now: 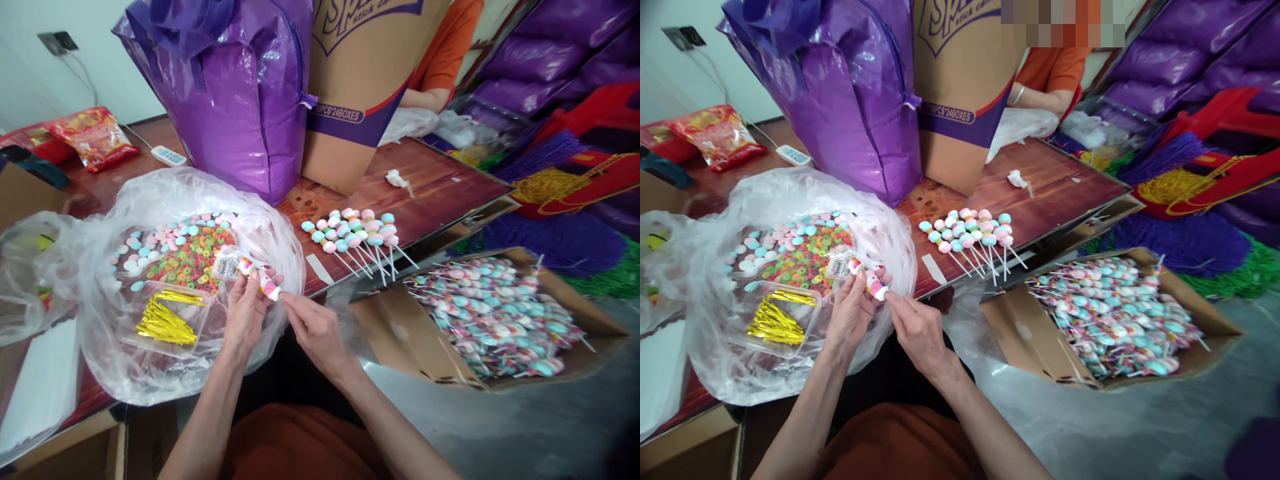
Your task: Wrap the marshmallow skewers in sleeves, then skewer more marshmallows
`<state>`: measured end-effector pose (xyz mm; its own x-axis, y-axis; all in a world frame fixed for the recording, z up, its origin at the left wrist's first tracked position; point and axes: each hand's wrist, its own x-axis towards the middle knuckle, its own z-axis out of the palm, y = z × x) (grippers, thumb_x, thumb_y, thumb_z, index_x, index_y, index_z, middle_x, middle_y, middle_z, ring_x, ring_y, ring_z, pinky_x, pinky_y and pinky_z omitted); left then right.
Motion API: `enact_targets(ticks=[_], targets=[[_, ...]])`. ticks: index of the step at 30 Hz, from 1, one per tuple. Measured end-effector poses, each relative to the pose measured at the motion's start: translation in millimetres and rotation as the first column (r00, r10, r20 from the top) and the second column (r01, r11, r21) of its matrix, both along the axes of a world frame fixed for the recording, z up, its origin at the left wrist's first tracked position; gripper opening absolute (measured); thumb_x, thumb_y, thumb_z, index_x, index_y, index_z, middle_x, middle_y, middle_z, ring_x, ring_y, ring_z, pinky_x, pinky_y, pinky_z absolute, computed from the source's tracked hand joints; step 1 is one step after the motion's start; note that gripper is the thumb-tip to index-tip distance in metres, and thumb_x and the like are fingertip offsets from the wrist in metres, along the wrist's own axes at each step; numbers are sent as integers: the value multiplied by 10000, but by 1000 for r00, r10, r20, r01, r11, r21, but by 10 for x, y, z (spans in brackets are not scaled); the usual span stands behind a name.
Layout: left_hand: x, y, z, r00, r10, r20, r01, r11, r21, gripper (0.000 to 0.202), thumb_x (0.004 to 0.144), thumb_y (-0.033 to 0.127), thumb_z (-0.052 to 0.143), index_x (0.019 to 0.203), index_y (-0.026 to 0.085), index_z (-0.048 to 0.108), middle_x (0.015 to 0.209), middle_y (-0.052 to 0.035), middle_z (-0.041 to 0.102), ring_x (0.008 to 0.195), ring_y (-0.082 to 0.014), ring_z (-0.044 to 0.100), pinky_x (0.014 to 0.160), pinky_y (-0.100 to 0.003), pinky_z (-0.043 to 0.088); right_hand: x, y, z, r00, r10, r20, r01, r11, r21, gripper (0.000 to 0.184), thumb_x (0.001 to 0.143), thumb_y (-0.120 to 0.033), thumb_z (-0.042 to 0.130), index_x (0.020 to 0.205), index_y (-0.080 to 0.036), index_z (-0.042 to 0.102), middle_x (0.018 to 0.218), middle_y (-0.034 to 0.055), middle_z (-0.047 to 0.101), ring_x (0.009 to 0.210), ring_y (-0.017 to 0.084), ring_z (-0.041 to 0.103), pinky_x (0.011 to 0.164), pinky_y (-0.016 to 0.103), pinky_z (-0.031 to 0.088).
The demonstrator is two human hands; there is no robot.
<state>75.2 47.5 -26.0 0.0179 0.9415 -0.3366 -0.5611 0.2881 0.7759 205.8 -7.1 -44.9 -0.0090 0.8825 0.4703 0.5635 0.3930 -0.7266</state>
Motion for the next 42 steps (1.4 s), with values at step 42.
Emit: enact_targets(ticks=[42], targets=[[-284,51,-25,944,-325,-63,312,937,-157,441,661,446,874,906,137,675,790,-37,725,652,-123,692,631,-214,567,-76,59,-30,999,24,36,-24,1000,5,304,992,-155,479,1174,-190,720,1058,88,782,938,189,758,873,268,598]])
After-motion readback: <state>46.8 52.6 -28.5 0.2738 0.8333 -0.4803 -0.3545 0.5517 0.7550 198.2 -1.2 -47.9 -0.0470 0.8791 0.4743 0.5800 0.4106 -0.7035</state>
